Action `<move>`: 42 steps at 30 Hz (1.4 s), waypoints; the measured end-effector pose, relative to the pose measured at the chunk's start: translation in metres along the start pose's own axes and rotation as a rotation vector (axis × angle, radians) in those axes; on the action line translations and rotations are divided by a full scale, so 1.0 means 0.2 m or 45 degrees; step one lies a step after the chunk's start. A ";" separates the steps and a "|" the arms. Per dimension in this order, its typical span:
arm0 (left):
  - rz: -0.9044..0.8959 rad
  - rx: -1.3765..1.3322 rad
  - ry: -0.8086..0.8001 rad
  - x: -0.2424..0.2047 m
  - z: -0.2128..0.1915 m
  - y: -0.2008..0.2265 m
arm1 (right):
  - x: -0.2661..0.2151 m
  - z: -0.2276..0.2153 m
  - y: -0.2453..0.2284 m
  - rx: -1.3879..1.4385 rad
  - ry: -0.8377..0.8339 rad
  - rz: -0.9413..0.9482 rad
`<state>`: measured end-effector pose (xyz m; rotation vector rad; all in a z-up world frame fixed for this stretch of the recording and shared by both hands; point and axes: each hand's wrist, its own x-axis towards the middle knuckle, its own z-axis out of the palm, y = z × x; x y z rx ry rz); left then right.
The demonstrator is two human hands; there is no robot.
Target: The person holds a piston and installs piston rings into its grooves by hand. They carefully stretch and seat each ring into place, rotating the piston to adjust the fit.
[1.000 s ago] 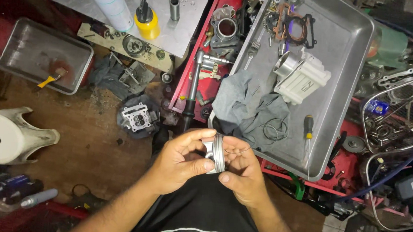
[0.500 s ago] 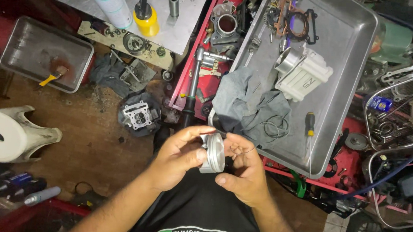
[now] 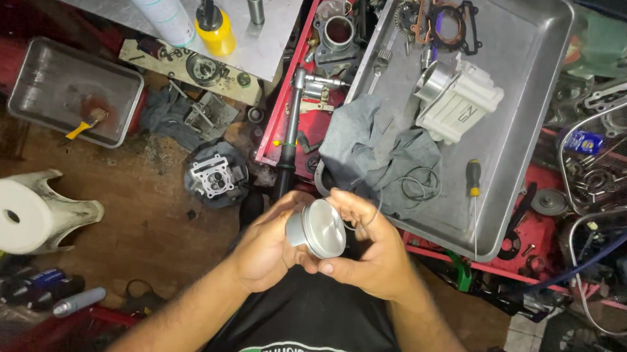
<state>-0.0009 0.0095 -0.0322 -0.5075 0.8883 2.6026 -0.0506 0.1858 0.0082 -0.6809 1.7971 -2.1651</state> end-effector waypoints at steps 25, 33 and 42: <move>0.345 0.429 -0.139 -0.06 0.05 0.04 | -0.04 0.03 0.07 0.270 0.087 0.085; 0.309 0.411 -0.142 -0.07 0.05 0.03 | -0.06 0.01 0.08 0.356 0.060 0.139; 0.347 0.452 -0.164 -0.11 0.05 0.05 | -0.07 0.02 0.07 0.413 0.043 0.129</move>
